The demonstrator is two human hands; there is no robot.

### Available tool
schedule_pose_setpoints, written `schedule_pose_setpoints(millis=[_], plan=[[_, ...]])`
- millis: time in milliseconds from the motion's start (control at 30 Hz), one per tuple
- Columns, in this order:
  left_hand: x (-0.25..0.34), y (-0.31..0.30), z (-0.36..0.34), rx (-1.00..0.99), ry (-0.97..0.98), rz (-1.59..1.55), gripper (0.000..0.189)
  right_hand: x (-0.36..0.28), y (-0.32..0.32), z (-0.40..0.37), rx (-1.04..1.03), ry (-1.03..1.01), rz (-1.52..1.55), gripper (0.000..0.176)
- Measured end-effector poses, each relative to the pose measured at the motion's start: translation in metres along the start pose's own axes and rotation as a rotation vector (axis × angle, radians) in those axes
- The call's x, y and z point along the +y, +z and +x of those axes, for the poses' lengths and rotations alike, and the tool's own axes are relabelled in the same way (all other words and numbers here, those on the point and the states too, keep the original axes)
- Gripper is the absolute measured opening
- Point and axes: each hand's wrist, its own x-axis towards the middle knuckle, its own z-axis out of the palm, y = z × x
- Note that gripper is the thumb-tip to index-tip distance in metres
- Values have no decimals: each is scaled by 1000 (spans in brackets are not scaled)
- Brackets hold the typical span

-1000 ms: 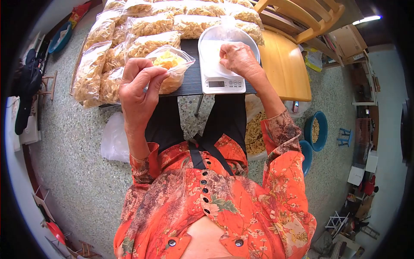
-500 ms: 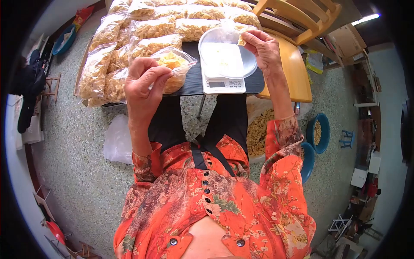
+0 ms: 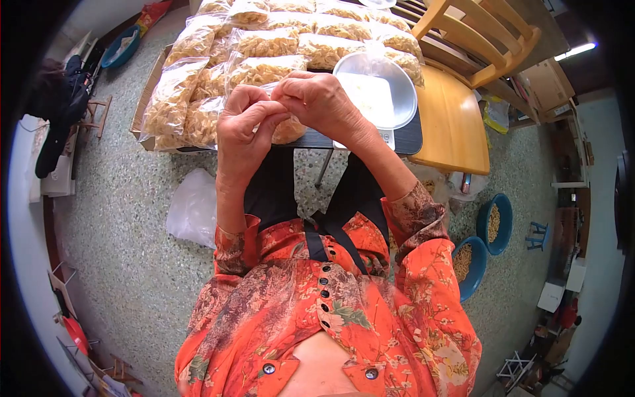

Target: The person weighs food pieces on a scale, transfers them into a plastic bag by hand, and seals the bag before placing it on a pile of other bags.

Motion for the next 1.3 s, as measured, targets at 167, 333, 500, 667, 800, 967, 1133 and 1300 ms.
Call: schedule_pose_setpoints(millis=[167, 333, 500, 667, 800, 967, 1133, 1300], plan=[[-3, -3, -1, 49, -17, -21, 15, -3, -23, -1, -132, 107, 104, 20], [5, -5, 0, 12, -11, -1, 15, -6, -9, 2, -97, 116, -7, 10], [9, -5, 1, -30, 12, -17, 15, 2, 4, 4, -17, 46, -40, 14], [5, -7, 0, -5, 20, 30, 15, 1, -24, -3, -17, 178, 241, 24], [6, -10, 0, -16, 13, 30, 14, 39, -72, -24, 1, 354, 58, 18], [2, -11, 1, 3, 45, 39, 14, 85, -83, -54, -220, 358, -414, 26], [6, -13, 2, -11, 25, 50, 15, 98, -76, -61, -301, 386, -448, 26], [5, -13, 2, -10, 20, 51, 15, 96, -78, -66, -369, 379, -442, 24]])
